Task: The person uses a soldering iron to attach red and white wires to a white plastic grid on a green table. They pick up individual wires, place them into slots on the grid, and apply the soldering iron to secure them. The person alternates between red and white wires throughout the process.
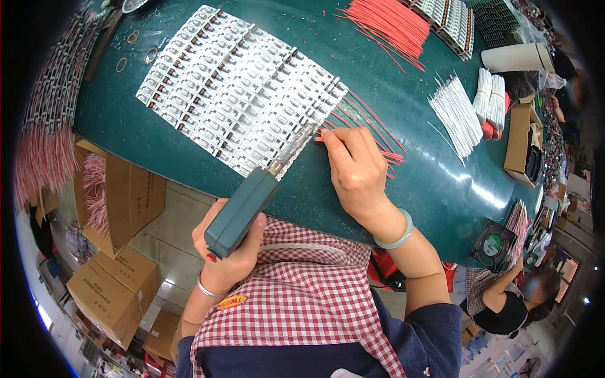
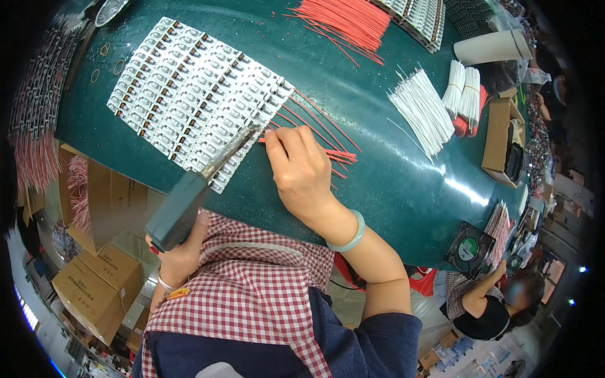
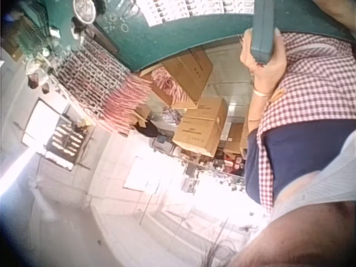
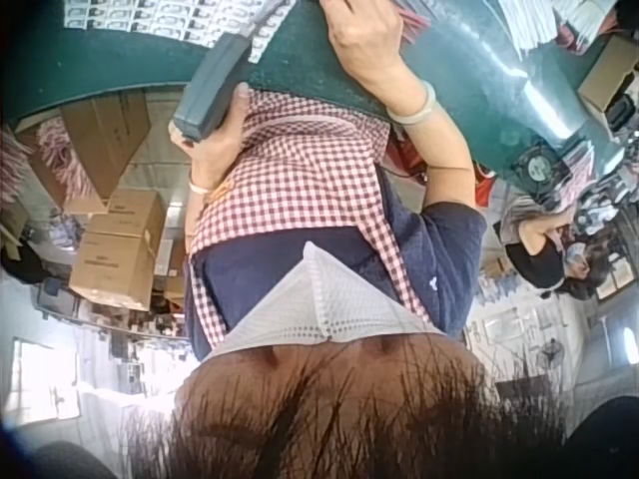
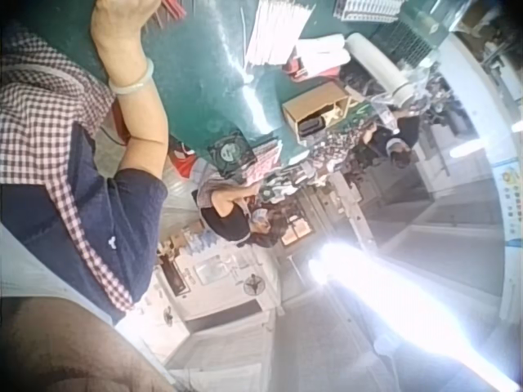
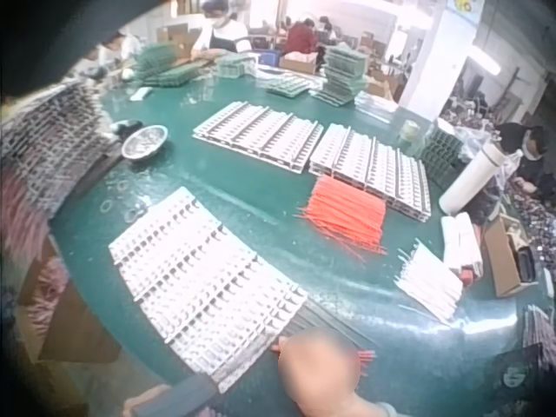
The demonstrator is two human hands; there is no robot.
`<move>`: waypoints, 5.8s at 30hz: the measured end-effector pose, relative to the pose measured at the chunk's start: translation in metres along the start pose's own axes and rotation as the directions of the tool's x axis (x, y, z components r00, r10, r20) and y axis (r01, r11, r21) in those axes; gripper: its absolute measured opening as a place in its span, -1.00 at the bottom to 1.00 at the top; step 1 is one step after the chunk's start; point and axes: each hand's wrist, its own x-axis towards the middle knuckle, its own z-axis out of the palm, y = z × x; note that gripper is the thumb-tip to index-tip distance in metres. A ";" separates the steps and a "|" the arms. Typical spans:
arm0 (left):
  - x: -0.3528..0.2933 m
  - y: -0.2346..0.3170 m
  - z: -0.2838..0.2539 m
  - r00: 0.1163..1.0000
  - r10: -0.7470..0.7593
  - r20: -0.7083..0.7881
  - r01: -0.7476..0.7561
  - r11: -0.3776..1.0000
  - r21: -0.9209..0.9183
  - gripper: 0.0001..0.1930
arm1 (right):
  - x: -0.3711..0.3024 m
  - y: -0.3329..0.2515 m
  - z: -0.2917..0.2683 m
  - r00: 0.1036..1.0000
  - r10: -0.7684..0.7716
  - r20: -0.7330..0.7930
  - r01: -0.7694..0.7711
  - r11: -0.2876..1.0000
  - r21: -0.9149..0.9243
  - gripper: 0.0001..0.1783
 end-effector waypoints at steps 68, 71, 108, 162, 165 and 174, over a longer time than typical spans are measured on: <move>-0.021 -0.013 -0.018 1.000 0.001 -0.001 -0.001 0.999 -0.051 -0.76 | -0.013 -0.030 0.000 0.999 0.033 -0.020 -0.032 0.999 0.026 -0.71; -0.020 -0.013 -0.017 1.000 0.008 0.003 -0.008 0.998 -0.058 -0.78 | -0.013 -0.030 0.000 1.000 0.027 -0.014 -0.027 1.000 0.013 -0.70; -0.032 -0.018 -0.023 1.000 0.001 -0.028 -0.003 0.997 -0.077 -0.73 | -0.016 -0.039 0.000 0.997 0.010 -0.077 -0.005 0.998 0.062 -0.73; -0.042 -0.023 -0.030 1.000 0.015 0.019 -0.014 0.997 -0.075 -0.80 | -0.022 -0.051 0.003 1.000 -0.005 -0.028 0.006 1.000 0.014 -0.71; -0.042 -0.024 -0.030 0.999 0.037 0.020 -0.036 0.998 -0.056 -0.81 | -0.022 -0.051 0.003 1.000 -0.008 -0.019 0.008 1.000 0.013 -0.71; -0.044 -0.025 -0.032 0.997 0.071 -0.006 -0.071 0.997 -0.028 -0.81 | -0.022 -0.055 0.001 1.000 0.013 -0.007 -0.013 0.999 0.034 -0.71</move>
